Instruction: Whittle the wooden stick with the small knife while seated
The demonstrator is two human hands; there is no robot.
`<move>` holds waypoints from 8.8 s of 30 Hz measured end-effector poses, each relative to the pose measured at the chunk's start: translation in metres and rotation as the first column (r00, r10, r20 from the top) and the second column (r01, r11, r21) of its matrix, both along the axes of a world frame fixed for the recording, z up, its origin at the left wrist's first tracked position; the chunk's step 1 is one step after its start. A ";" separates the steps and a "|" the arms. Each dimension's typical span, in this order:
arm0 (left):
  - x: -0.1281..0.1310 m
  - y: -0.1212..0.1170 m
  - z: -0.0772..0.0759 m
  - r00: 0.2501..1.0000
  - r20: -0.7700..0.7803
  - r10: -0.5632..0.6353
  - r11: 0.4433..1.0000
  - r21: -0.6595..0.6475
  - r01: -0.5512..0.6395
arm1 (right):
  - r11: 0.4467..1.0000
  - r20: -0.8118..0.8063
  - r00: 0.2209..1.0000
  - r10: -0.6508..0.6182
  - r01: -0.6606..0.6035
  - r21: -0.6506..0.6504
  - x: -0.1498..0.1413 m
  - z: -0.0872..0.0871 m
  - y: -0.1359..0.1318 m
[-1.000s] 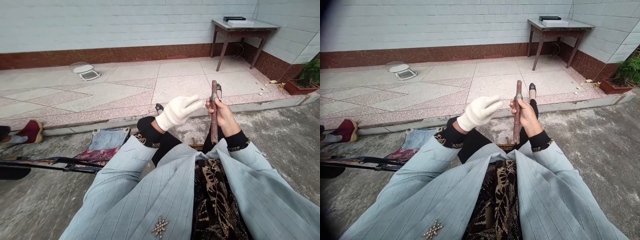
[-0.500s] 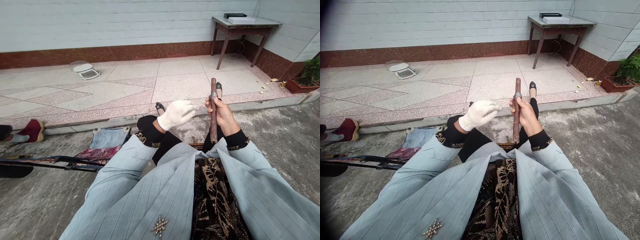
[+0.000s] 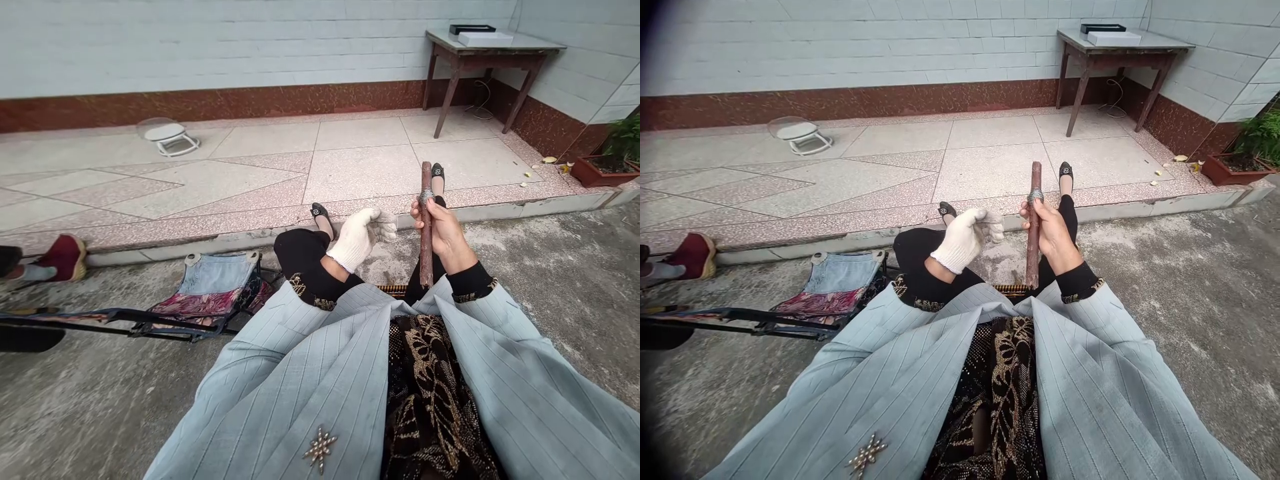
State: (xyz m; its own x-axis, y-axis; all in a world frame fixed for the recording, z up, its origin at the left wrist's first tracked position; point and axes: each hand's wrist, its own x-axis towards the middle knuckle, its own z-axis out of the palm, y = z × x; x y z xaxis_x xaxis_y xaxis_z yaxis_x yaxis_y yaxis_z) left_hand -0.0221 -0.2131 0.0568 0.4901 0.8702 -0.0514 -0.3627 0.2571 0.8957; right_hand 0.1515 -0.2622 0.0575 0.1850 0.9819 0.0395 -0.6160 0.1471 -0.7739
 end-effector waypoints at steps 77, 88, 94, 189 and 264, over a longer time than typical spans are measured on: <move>-0.024 -0.011 0.011 0.566 -0.818 0.102 0.501 0.534 0.682 | 0.952 0.748 -0.593 0.299 0.129 -0.278 0.058 -0.003 0.007; 0.000 0.020 -0.009 0.595 -0.660 0.458 0.568 0.732 0.375 | 0.637 0.769 -0.556 0.314 -0.478 -0.605 0.031 0.033 -0.022; 0.001 0.039 -0.034 0.575 -0.754 0.317 0.652 0.614 0.445 | 0.746 0.927 -0.184 0.327 -0.552 -0.373 0.037 0.050 -0.035; 0.006 0.020 -0.024 0.561 -0.827 0.039 0.173 0.558 0.811 | 0.688 0.807 -0.485 0.337 -0.459 -0.563 0.041 0.014 -0.012; 0.002 -0.010 -0.066 0.458 -0.833 0.310 0.432 0.553 0.712 | 0.994 0.990 -0.137 0.027 0.106 -0.013 0.035 -0.042 -0.014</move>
State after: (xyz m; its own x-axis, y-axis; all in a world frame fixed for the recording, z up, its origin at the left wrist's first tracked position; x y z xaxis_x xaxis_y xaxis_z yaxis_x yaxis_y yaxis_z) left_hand -0.0204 -0.2232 -0.0095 0.8171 0.5717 0.0740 0.4932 -0.7598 0.4237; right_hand 0.1868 -0.2759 0.0160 0.0398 0.9854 0.1654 0.8619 0.0499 -0.5046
